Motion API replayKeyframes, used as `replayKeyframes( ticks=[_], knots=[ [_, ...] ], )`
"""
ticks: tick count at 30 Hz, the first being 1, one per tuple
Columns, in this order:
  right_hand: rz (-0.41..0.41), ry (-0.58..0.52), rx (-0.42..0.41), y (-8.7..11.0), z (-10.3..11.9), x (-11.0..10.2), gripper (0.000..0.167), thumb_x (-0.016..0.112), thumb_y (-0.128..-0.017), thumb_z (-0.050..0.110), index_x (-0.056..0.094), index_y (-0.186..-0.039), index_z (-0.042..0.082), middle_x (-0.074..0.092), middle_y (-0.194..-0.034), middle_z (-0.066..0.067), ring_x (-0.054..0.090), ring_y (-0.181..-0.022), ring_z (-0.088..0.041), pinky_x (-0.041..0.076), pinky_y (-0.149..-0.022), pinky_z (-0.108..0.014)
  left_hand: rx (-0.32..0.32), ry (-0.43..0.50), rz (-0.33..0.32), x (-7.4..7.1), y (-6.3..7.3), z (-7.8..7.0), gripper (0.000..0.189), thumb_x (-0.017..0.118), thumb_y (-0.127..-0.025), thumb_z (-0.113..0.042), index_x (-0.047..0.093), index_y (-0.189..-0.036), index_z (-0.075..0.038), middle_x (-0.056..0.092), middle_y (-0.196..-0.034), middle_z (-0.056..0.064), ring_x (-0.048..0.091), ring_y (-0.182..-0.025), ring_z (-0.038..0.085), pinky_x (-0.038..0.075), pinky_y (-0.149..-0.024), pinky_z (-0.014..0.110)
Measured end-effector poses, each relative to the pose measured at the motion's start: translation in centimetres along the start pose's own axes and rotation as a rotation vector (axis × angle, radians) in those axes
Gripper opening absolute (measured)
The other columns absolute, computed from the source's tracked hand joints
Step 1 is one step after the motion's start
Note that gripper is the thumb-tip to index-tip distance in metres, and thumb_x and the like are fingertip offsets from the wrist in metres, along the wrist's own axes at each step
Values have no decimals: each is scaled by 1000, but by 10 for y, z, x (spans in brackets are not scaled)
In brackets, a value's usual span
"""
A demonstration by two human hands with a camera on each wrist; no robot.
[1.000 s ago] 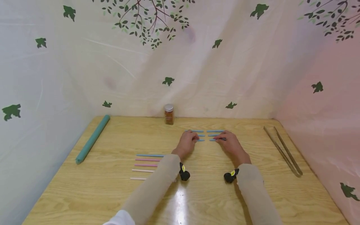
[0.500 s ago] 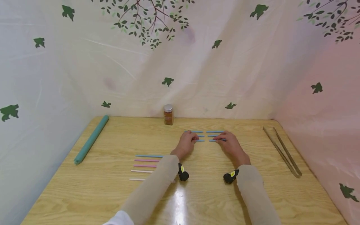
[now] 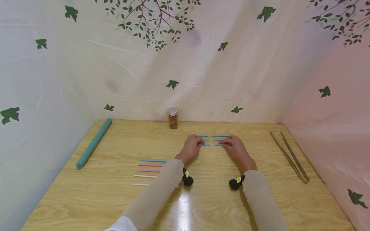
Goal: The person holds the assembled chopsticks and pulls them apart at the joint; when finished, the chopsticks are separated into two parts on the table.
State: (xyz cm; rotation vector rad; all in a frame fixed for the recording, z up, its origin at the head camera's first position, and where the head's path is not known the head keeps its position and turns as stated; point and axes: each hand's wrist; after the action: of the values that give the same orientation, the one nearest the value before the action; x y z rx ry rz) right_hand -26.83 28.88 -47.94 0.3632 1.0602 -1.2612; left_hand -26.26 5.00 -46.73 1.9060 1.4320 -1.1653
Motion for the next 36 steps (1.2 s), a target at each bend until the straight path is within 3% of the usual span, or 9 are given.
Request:
replayKeyframes(
  ticks=[6, 10, 19, 28, 36],
  knots=[
    [31, 4, 38, 1, 3, 0, 15, 66, -89, 7, 74, -102, 7, 63, -96, -11, 54, -88, -25, 43, -76, -38, -4, -31, 12, -2, 3, -1, 19, 51, -99, -15, 65, -110, -21, 54, -106, -4, 50, -102, 17, 40, -93, 31],
    [34, 4, 68, 1, 8, -3, 19, 65, -90, 10, 71, -107, 5, 62, -99, -13, 55, -89, -27, 44, -78, -42, 14, -38, -20, -9, 8, -3, 19, 53, -99, -20, 62, -116, -21, 52, -109, -4, 47, -102, 15, 40, -93, 32],
    [-5, -36, 23, -3, 22, -7, 24, 67, -88, 6, 68, -111, 0, 61, -103, -17, 56, -97, -35, 44, -84, -51, 66, 8, -59, -30, 20, -4, 19, 57, -97, -25, 63, -113, -18, 52, -105, -3, 49, -101, 17, 42, -87, 30],
    [23, -120, -22, -3, 48, -3, 27, 66, -89, 8, 66, -115, 0, 59, -108, -17, 54, -100, -34, 46, -87, -54, 121, 31, -123, -52, 38, 18, 14, 63, -93, -22, 66, -103, -13, 56, -98, 2, 52, -91, 18, 43, -80, 30],
    [18, -135, -102, -6, 76, 9, 28, 67, -89, 12, 66, -115, 4, 60, -111, -14, 57, -97, -31, 49, -82, -50, 127, 110, -164, -74, 62, 43, 10, 64, -92, -16, 66, -98, -8, 58, -94, 8, 56, -89, 21, 47, -81, 34]
  ],
)
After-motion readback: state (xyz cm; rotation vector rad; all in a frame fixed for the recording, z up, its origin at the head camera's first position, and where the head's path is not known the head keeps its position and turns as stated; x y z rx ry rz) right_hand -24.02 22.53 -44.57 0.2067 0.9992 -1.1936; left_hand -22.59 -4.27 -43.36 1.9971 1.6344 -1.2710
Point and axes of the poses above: each hand's wrist, its own y-axis away from the middle knuckle, its own x-axis out of the palm, z = x × y
